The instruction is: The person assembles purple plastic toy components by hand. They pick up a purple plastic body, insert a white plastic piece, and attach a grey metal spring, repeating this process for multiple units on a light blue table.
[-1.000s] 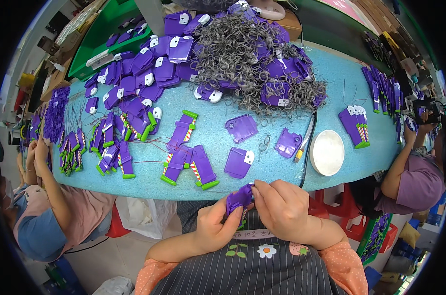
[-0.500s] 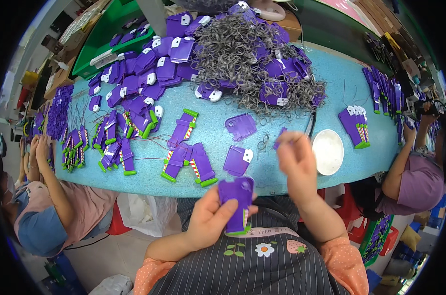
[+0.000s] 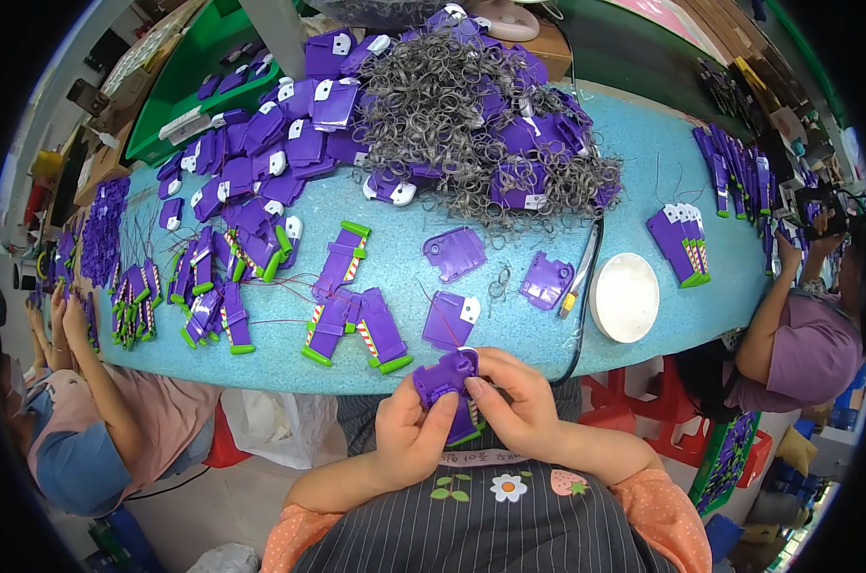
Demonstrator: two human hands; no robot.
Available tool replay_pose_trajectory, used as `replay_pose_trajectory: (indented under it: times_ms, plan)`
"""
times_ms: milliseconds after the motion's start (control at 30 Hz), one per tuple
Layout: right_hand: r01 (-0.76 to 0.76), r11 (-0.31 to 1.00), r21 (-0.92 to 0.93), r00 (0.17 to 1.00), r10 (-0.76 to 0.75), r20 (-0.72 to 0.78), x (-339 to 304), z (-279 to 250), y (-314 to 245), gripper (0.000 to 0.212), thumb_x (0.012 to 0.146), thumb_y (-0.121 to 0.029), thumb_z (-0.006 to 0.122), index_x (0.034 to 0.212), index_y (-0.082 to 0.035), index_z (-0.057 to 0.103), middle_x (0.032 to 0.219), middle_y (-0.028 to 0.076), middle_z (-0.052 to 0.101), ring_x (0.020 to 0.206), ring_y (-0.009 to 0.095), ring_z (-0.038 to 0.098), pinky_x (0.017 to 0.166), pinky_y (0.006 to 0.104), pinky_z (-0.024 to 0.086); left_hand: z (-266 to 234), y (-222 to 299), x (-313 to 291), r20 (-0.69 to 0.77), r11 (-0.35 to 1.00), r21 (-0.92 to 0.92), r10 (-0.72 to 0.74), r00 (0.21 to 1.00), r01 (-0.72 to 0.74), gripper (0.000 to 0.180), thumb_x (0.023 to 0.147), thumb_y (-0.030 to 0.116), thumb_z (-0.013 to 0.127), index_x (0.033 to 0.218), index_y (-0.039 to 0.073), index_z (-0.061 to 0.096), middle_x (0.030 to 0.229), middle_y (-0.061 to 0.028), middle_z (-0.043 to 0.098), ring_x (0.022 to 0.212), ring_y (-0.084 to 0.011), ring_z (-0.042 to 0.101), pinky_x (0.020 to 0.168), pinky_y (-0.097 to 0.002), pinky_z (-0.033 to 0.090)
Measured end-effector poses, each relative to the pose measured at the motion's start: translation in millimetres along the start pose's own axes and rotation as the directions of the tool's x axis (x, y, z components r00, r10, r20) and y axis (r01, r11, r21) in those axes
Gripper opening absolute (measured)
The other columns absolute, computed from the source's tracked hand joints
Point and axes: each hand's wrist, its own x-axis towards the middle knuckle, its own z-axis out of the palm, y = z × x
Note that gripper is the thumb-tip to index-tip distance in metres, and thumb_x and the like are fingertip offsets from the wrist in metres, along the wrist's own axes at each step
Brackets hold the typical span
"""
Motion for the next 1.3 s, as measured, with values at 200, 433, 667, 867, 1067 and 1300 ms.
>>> replay_pose_trajectory:
  times_ms: [200, 433, 667, 867, 1067, 1300]
  plan:
    - [-0.082, 0.996, 0.018, 0.992, 0.080, 0.096, 15.7, -9.8, 2.4, 0.017, 0.087, -0.001, 0.052, 0.103, 0.002, 0.056, 0.091, 0.007, 0.055, 0.079, 0.010, 0.053, 0.066, 0.0224, 0.042, -0.1, -9.1, 9.4, 0.004, 0.969, -0.244, -0.027, 1.000, 0.027, 0.033, 0.095, 0.009, 0.043, 0.126, -0.002, 0.036, 0.111, -0.0154, 0.057, 0.087, -0.0191, 0.062, 0.083, -0.0316, 0.049]
    - [0.044, 0.615, -0.787, 0.994, -0.109, -0.030, 71.8, -64.9, 16.3, 0.018, 0.079, -0.003, 0.059, 0.096, -0.003, 0.060, 0.082, 0.012, 0.055, 0.076, 0.030, 0.057, 0.063, 0.0361, 0.046, -14.2, 8.6, 31.4, 0.036, 0.880, -0.389, -0.282, 0.959, 0.273, 0.034, 0.095, 0.013, 0.041, 0.126, 0.002, 0.035, 0.124, -0.0231, 0.050, 0.092, -0.0278, 0.064, 0.080, -0.0379, 0.054]
    - [0.118, 0.729, -0.674, 0.989, -0.148, 0.014, 58.0, -69.9, 4.8, 0.010, 0.076, -0.002, 0.061, 0.086, -0.003, 0.060, 0.076, 0.011, 0.056, 0.068, 0.029, 0.059, 0.058, 0.0356, 0.047, -11.5, -8.0, 57.9, 0.096, 0.829, -0.449, -0.326, 0.940, 0.333, 0.034, 0.095, 0.013, 0.042, 0.127, 0.001, 0.038, 0.125, -0.0168, 0.051, 0.098, -0.0284, 0.062, 0.083, -0.0379, 0.052]
    - [0.260, 0.794, -0.549, 0.927, -0.364, -0.088, 31.3, -60.7, -4.8, 0.014, 0.072, 0.006, 0.063, 0.083, -0.001, 0.059, 0.077, 0.010, 0.057, 0.063, 0.023, 0.059, 0.053, 0.0304, 0.047, -10.7, -19.2, 71.8, 0.480, 0.607, -0.582, -0.280, 0.831, 0.541, 0.029, 0.095, 0.016, 0.046, 0.120, 0.001, 0.045, 0.116, -0.0157, 0.056, 0.098, -0.0253, 0.062, 0.080, -0.0346, 0.054]
    - [0.405, 0.706, -0.582, 0.894, -0.439, 0.090, 14.3, -75.0, 2.7, 0.021, 0.066, 0.001, 0.065, 0.087, -0.001, 0.061, 0.081, 0.009, 0.057, 0.064, 0.021, 0.059, 0.052, 0.0300, 0.046, -7.5, -16.1, 75.5, 0.420, 0.661, -0.520, -0.353, 0.836, 0.541, 0.028, 0.094, 0.013, 0.045, 0.117, -0.002, 0.047, 0.110, -0.0200, 0.059, 0.092, -0.0261, 0.065, 0.080, -0.0342, 0.054]
    - [0.653, 0.253, -0.714, 0.701, -0.559, 0.443, 8.4, -81.7, 9.5, 0.026, 0.061, -0.010, 0.063, 0.085, -0.003, 0.063, 0.084, 0.006, 0.057, 0.069, 0.017, 0.059, 0.052, 0.0259, 0.041, -8.2, -6.1, 86.6, 0.412, 0.666, -0.487, -0.395, 0.821, 0.565, 0.028, 0.093, 0.013, 0.047, 0.116, -0.004, 0.048, 0.109, -0.0198, 0.060, 0.091, -0.0253, 0.065, 0.081, -0.0351, 0.054]
